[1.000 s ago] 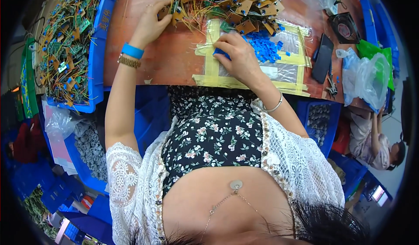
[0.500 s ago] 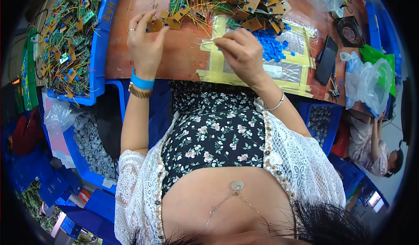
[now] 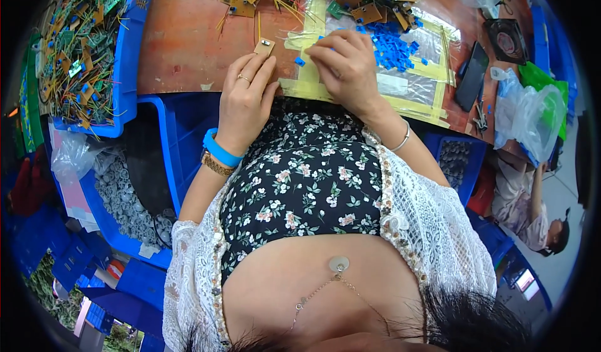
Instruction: Assembling and sorting small circuit boards with attached sensors on a workbench.
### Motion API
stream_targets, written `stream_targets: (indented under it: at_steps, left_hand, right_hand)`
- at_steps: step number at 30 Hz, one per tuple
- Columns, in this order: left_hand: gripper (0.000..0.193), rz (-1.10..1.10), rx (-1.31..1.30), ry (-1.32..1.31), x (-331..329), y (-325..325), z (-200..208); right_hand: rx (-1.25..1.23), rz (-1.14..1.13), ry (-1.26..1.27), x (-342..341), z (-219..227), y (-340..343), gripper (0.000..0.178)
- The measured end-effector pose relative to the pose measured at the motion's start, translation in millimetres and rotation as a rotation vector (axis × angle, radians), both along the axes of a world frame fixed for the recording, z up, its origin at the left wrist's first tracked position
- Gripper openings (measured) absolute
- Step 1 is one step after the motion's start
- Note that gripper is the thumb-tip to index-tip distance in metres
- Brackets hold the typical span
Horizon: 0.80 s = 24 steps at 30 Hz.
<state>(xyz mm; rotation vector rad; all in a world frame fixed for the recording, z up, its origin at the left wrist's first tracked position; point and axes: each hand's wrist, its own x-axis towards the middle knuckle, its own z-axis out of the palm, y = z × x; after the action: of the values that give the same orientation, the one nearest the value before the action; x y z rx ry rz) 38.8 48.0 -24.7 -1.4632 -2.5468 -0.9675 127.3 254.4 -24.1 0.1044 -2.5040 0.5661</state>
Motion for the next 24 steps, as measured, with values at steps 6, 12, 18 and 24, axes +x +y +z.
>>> stream_targets:
  at_steps: [6,12,18,24]
  left_hand:
    - [0.042,0.021,-0.050,0.021,4.6,2.5,-3.2]
    - [0.044,0.013,-0.031,-0.034,14.3,0.1,0.0]
    - [0.048,0.042,-0.068,0.041,17.4,0.9,-3.2]
    - [0.049,0.014,-0.076,0.072,18.6,-1.5,-9.1]
  right_hand:
    - [-0.049,-0.114,-0.048,-3.6,-0.9,-8.8,0.009]
    - [0.023,-0.097,-0.129,-9.6,-4.2,-13.1,0.012]
    - [0.053,-0.110,-0.106,-14.0,-4.4,-10.6,0.013]
    - [-0.001,-0.119,-0.113,-13.3,-3.2,-11.9,0.013]
